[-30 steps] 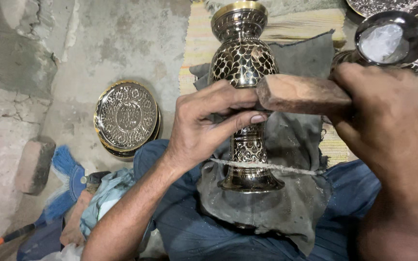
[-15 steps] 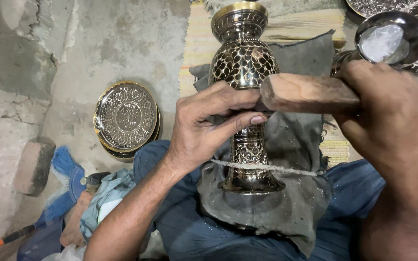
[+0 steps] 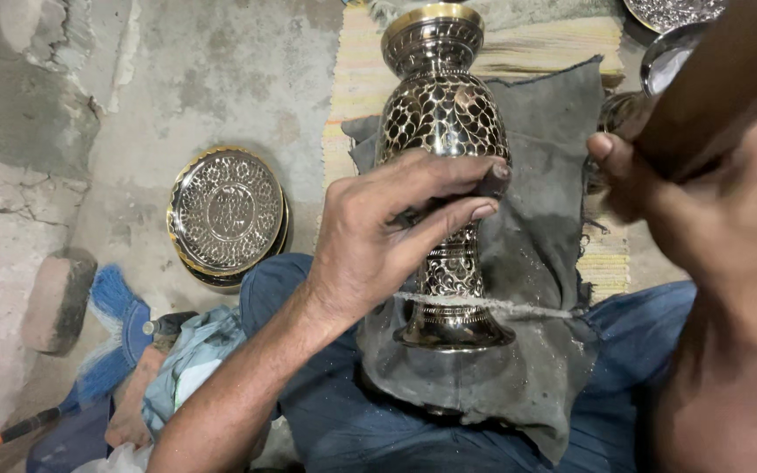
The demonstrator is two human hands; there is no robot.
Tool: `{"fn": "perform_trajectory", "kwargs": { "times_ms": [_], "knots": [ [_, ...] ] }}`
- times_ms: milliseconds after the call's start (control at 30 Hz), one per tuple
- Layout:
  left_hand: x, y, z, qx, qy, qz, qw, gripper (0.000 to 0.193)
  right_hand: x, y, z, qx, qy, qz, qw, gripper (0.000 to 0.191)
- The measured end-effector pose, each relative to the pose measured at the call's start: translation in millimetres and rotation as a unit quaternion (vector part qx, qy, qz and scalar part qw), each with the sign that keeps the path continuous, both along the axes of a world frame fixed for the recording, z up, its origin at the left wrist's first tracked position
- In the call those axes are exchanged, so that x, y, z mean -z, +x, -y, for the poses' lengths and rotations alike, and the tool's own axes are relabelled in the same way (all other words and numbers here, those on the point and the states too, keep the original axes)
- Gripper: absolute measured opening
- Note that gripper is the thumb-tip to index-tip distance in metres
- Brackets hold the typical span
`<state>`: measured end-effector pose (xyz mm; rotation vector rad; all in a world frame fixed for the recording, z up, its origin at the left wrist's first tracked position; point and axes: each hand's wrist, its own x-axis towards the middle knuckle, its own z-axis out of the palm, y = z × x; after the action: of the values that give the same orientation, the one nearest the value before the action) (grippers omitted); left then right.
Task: The person sits on the floor and uses a chisel and wooden mallet to engrave patterns onto a silver-colored metal vase. They repeatedly strike the chisel against the vase's surface to create decorative indentations.
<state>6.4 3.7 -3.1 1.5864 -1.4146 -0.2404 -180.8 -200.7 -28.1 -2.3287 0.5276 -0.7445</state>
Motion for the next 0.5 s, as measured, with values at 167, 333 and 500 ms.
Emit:
{"fn": "perform_trajectory", "kwargs": {
  "times_ms": [167,333,500],
  "knots": [
    [-1.8,-3.4,3.5,0.004,-0.005,0.045,0.999,0.029,-8.0,8.7,-5.3,0.017,-0.102,-0.029,0.994,0.022],
    [2.4,-1.8,2.4,0.010,-0.004,0.032,0.999,0.031,-12.7,2.9,-6.4,-0.006,-0.096,-0.061,0.993,0.018],
    [10.7,1.1,5.7,0.009,-0.046,0.052,0.998,0.032,-3.9,-10.1,-10.8,0.077,0.007,-0.103,0.992,0.023]
  ]
}}
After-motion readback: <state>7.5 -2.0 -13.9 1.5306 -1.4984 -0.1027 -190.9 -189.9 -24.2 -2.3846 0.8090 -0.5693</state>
